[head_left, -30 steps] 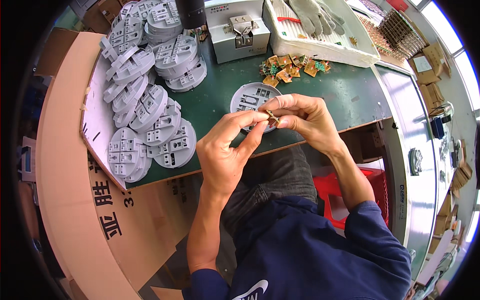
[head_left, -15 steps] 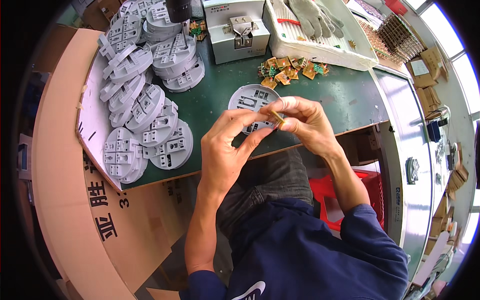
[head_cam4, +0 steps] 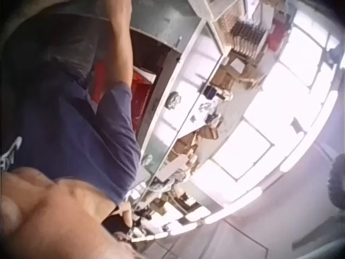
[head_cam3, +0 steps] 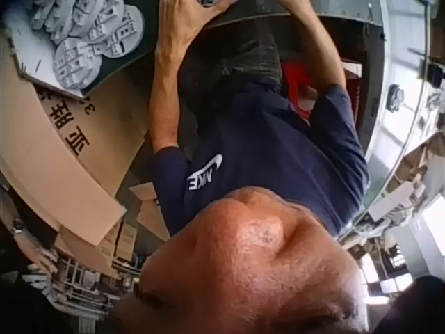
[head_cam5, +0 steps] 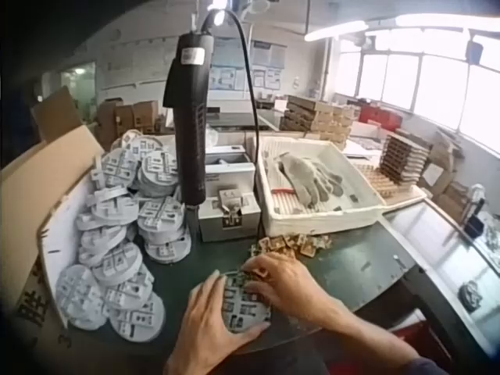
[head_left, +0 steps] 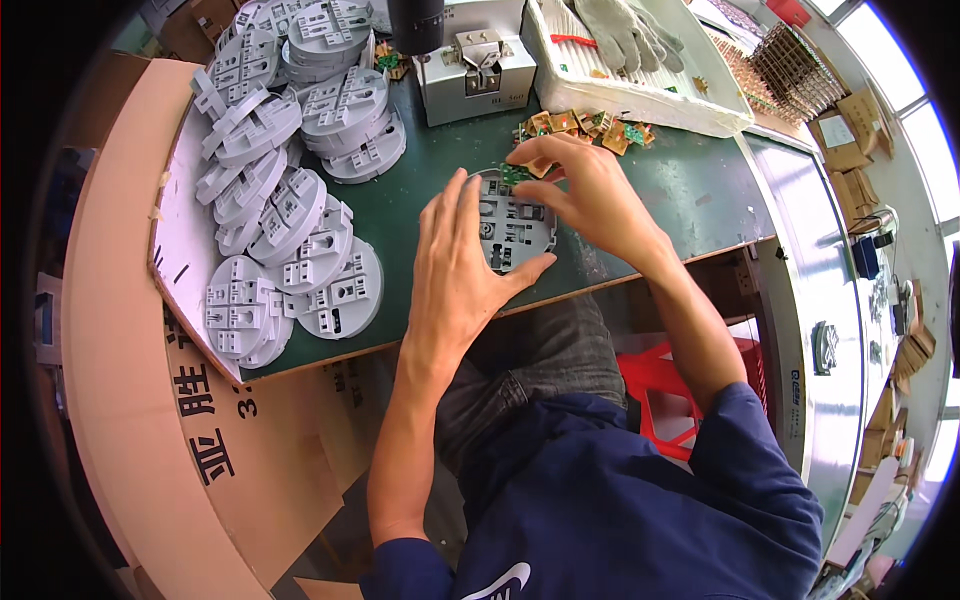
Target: Assembling electronic circuit boards into circular plastic housings at a factory workstation.
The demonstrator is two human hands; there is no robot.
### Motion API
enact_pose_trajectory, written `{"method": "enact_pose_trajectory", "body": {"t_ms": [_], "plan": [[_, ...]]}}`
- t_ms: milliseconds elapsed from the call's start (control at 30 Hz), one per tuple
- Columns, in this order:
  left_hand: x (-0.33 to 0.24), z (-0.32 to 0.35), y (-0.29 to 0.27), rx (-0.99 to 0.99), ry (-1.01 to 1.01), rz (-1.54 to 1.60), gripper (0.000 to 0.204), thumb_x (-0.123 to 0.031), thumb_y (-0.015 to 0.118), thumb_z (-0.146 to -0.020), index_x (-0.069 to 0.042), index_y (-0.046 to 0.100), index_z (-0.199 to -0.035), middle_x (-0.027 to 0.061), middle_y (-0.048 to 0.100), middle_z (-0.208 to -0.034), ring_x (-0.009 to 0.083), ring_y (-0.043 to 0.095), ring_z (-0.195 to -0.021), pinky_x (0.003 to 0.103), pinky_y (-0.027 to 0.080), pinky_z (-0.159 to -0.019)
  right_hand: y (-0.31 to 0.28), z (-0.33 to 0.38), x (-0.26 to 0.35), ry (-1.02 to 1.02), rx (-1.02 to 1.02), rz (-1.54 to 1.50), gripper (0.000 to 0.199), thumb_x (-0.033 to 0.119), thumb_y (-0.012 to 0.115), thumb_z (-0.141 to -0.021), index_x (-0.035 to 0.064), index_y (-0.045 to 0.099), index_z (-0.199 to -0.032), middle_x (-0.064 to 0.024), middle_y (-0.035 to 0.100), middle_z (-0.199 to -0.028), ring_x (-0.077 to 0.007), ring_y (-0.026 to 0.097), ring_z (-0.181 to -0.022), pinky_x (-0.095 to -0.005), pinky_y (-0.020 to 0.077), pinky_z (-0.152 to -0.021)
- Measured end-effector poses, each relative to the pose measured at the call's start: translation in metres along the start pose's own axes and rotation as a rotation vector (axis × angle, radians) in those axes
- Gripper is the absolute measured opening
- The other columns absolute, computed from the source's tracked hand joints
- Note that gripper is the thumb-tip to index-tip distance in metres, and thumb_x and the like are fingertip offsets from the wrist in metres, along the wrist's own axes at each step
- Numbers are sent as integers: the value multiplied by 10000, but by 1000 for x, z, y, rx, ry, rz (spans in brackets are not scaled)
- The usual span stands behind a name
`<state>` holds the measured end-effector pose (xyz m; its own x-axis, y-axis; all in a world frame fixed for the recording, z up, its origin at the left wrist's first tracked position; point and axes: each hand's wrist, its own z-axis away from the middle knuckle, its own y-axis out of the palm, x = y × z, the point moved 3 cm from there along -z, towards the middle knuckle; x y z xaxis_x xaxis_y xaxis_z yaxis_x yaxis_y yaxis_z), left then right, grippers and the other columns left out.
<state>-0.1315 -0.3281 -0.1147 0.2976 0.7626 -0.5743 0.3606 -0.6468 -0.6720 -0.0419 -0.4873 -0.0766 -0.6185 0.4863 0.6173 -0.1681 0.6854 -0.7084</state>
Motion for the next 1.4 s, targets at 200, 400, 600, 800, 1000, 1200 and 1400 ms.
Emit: {"method": "enact_pose_trajectory", "body": {"t_ms": [200, 400, 600, 800, 1000, 1200, 1400], "plan": [[1, 1, 1, -37, -4, 9, 964, -392, 934, -696, 75, 502, -1420, 250, 503, -1491, 412, 502, -1339, 483, 443, -1114, 15, -10, -2, -79, 42, 75, 308, 114, 774, -863, -2, 693, -1136, -149, 723, -1013, -291, 709, -939, -389, 567, -843], [-1, 2, -2, -13, -24, -12, 919, -400, 927, -703, 55, 539, -1401, 232, 495, -1498, 408, 501, -1325, 486, 449, -1098, 19, -7, 0, -78, 4, 52, 277, 113, 778, -828, -8, 692, -1063, -160, 734, -987, -361, 686, -995, -440, 542, -891], [-3, 2, -2, -7, -35, -1, 894, -395, 926, -701, 48, 560, -1386, 229, 487, -1504, 409, 498, -1324, 487, 448, -1098, 18, -7, -4, -94, 1, 78, 252, 129, 747, -894, -1, 711, -1107, -165, 727, -1015, -319, 711, -962, -409, 562, -850], [-2, 2, -1, -5, -30, -8, 865, -394, 923, -707, 39, 579, -1372, 226, 487, -1500, 409, 502, -1313, 487, 452, -1089, 14, -5, -5, -212, 21, 108, 263, 116, 739, -894, 5, 709, -1131, -166, 721, -1018, -345, 690, -978, -428, 547, -881], [-5, 1, -2, -10, -43, -9, 832, -398, 918, -716, 47, 603, -1343, 224, 492, -1489, 407, 508, -1295, 484, 460, -1080, 10, -2, 0, -263, 1, 192, 296, 85, 754, -872, 33, 701, -1158, -133, 686, -1071, -342, 639, -1028, -432, 524, -919], [-6, 1, -2, -7, -23, -47, 876, -452, 892, -742, 114, 581, -1333, 248, 485, -1464, 407, 486, -1312, 486, 459, -1082, 8, -5, 4, -288, -26, 299, 313, 91, 757, -870, 38, 687, -1170, -133, 681, -1095, -324, 599, -1069, -426, 499, -953], [-4, 2, -2, -35, -38, -31, 872, -415, 920, -711, 69, 579, -1350, 236, 500, -1475, 411, 512, -1286, 489, 465, -1072, 6, -6, 7, -277, 12, 248, 287, 127, 746, -894, 24, 681, -1153, -135, 691, -1064, -348, 611, -1038, -437, 497, -939]]}}
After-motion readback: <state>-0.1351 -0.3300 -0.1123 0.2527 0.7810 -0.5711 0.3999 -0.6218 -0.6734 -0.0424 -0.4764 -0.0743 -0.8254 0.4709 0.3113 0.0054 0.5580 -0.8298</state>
